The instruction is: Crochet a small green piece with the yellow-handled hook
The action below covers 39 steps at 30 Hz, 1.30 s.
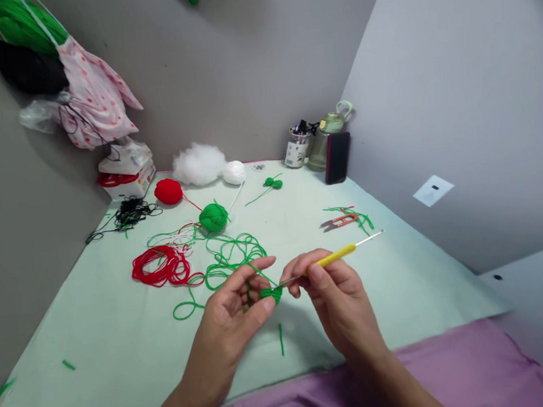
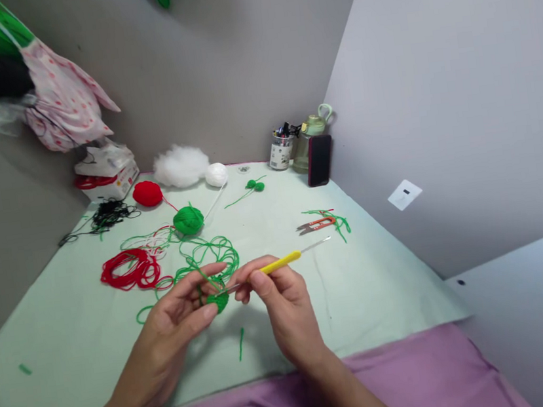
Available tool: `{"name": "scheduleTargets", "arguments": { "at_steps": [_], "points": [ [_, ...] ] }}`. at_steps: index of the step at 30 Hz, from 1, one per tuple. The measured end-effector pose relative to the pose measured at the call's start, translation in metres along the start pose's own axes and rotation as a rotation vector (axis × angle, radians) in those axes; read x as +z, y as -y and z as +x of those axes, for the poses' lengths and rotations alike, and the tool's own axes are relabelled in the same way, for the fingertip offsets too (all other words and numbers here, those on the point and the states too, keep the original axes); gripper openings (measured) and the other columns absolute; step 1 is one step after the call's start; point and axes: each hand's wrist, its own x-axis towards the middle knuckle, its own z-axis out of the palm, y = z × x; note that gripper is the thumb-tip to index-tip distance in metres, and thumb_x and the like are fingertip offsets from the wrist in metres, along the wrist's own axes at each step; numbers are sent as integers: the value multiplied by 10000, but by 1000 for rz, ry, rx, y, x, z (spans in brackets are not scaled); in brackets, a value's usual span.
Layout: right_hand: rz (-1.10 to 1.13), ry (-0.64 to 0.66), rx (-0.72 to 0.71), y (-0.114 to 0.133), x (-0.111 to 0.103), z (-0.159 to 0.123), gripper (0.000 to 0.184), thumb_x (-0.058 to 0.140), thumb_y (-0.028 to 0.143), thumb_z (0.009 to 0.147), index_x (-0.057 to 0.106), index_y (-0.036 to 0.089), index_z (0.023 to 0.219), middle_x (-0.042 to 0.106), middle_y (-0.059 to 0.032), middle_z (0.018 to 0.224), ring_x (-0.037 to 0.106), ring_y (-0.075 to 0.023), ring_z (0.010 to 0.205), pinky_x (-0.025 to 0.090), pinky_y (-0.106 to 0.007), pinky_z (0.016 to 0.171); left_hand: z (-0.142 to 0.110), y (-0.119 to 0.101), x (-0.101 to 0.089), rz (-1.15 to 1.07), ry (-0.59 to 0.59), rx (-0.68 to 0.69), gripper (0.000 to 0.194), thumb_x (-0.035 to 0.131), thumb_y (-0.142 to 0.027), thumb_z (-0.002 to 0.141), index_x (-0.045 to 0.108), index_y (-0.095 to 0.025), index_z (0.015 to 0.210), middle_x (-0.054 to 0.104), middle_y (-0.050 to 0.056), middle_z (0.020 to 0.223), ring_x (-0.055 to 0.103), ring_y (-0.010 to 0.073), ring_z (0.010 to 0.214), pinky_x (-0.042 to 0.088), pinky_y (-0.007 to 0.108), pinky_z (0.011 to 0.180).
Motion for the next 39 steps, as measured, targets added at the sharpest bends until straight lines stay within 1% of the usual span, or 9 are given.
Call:
{"name": "scheduleTargets", "arguments": {
  "at_steps": [6, 11, 13, 15, 18, 22, 27, 31, 39],
  "points": [
    [-311, 67, -190, 12, 1, -4, 219, 589, 263, 1101, 773, 244, 984, 781, -25, 907, 722, -148, 807, 597, -276, 763, 1, 3, -6, 87, -17, 39, 398, 879, -331, 860, 835, -281, 1252, 689, 48, 997, 595, 224, 947, 478, 319, 868],
    [-796, 190, -613, 14, 0, -11, 206, 554, 112, 1069, 731, 203, 1123, 783, -78, 954, 740, -191, 869, 629, -318, 763, -2, 7, 3, 72, -92, 112, 368, 877, -327, 875, 839, -278, 1238, 640, 8, 903, 561, 164, 843, 484, 257, 821],
    [-990, 203, -782, 10, 0, -14, 233, 587, 85, 1045, 750, 186, 1177, 798, -106, 992, 745, -209, 902, 645, -329, 777, -2, 8, 7, -36, -86, 58, 467, 921, -310, 826, 817, -270, 1279, 620, -10, 892, 517, 118, 737, 465, 218, 708],
    [-1029, 186, -841, 7, 0, -16, 282, 613, 67, 1029, 763, 190, 1235, 807, -124, 1061, 756, -229, 992, 654, -342, 817, 0, 6, 7, -181, -17, -60, 515, 940, -310, 800, 806, -244, 1294, 580, -35, 833, 405, 61, 594, 372, 184, 559],
    [-710, 81, -658, 4, 0, -15, 295, 582, 85, 1052, 773, 230, 1224, 804, -89, 1024, 752, -210, 933, 641, -337, 778, 4, -2, 4, -332, 29, -158, 411, 928, -278, 813, 838, -182, 1202, 480, -76, 719, 214, 17, 504, 272, 171, 487],
    [-230, 20, -317, 5, 2, -7, 226, 594, 212, 1090, 813, 260, 1063, 772, -38, 896, 695, -167, 777, 595, -306, 707, 5, -7, 2, -344, 43, -86, 373, 935, -238, 798, 864, -202, 1162, 578, -24, 813, 292, 29, 554, 322, 167, 522],
    [-159, 75, -185, 1, 5, -2, 176, 685, 321, 1061, 852, 270, 1032, 810, -35, 942, 720, -150, 853, 581, -268, 760, 0, 3, 2, -269, 135, -73, 426, 893, -315, 856, 835, -283, 1277, 620, 20, 922, 420, 86, 679, 391, 193, 597],
    [-109, 28, -103, -2, 2, -5, 162, 691, 328, 1060, 848, 300, 1034, 791, 4, 903, 691, -112, 764, 563, -241, 737, 3, 6, 1, -171, 80, -54, 466, 886, -349, 870, 805, -303, 1327, 605, 11, 945, 441, 98, 703, 401, 212, 618],
    [-21, 47, -30, -2, -4, -6, 213, 640, 365, 1086, 817, 264, 1023, 827, -23, 951, 739, -134, 777, 602, -270, 773, 4, 5, -2, -76, 21, -39, 539, 884, -352, 845, 770, -252, 1363, 649, 29, 954, 495, 135, 765, 418, 252, 681]
  ]
}}
